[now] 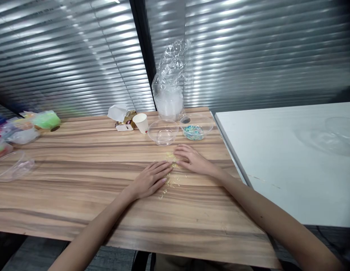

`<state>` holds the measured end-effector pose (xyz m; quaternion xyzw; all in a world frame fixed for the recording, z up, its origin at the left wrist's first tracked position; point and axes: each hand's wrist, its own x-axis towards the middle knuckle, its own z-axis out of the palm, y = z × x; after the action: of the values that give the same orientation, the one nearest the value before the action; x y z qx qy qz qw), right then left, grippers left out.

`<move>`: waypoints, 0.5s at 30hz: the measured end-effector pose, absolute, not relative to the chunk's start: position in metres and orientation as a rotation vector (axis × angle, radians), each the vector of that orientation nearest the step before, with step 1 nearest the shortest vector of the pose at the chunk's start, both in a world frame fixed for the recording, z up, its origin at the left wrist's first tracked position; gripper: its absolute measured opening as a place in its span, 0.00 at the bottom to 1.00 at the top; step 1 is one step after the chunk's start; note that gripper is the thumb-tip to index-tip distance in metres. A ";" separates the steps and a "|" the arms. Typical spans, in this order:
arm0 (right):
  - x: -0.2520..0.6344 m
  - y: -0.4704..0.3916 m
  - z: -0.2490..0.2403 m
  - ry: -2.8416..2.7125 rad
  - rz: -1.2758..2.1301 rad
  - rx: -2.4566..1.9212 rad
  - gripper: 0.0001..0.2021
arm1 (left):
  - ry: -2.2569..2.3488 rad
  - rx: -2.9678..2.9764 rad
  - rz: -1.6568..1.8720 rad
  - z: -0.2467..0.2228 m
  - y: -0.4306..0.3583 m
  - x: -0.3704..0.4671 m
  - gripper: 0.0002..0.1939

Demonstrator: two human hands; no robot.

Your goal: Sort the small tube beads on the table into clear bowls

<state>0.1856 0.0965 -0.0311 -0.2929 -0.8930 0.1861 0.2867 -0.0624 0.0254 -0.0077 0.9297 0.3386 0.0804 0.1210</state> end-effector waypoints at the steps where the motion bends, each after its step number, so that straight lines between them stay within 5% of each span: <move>1: 0.186 0.097 -0.033 -2.407 0.503 -0.799 0.18 | 0.983 2.729 0.211 -0.008 0.025 -0.062 0.24; 7: 0.186 0.094 -0.034 -2.458 0.563 -0.835 0.25 | 0.983 2.728 0.182 -0.004 0.028 -0.066 0.24; 15: 0.177 0.088 -0.027 -2.339 0.562 -0.594 0.05 | 0.998 2.671 0.379 -0.001 0.027 -0.071 0.20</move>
<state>0.1765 0.0877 -0.0268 -0.2267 -0.8925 0.2146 0.3257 -0.0708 0.0275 -0.0005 0.9205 0.3438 0.1305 0.1320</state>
